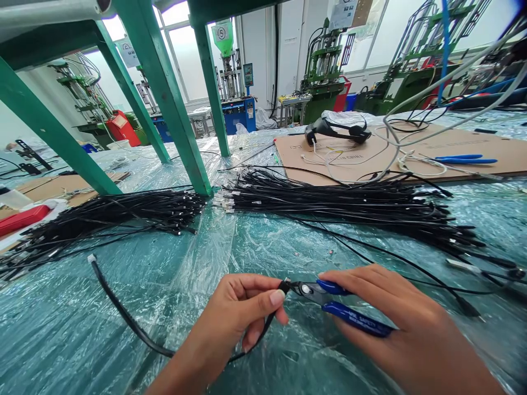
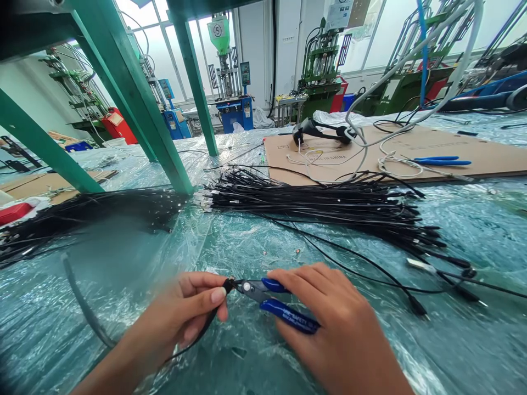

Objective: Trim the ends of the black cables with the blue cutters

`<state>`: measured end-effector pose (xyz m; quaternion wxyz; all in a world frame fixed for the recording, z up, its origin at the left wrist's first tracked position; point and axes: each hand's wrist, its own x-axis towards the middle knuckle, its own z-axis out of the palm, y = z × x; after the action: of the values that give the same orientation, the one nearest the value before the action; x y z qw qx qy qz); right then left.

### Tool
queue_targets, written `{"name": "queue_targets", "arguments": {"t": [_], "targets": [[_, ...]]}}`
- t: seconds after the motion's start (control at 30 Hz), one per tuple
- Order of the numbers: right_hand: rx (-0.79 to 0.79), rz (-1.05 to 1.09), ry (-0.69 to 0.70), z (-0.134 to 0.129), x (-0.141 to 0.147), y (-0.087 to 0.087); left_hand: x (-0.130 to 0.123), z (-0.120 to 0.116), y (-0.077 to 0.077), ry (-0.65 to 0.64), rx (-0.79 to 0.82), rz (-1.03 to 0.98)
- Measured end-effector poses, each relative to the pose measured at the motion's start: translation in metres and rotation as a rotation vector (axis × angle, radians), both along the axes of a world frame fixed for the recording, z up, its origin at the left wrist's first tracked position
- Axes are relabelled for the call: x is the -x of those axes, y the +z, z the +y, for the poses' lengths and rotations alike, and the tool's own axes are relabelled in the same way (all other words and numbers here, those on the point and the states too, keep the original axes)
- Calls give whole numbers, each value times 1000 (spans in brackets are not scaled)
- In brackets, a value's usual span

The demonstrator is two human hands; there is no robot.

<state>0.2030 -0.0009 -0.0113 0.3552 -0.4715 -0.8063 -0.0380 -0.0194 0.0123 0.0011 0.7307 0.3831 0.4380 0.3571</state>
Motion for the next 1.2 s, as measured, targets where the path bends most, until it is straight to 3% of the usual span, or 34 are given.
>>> {"name": "queue_targets", "arguments": {"t": [0.4,1.2], "targets": [[-97,-23,-25,-1,2,0,0,2,2,12,21,1],[-11,3,-2,1,2,1,0,1,1,7,8,11]]}}
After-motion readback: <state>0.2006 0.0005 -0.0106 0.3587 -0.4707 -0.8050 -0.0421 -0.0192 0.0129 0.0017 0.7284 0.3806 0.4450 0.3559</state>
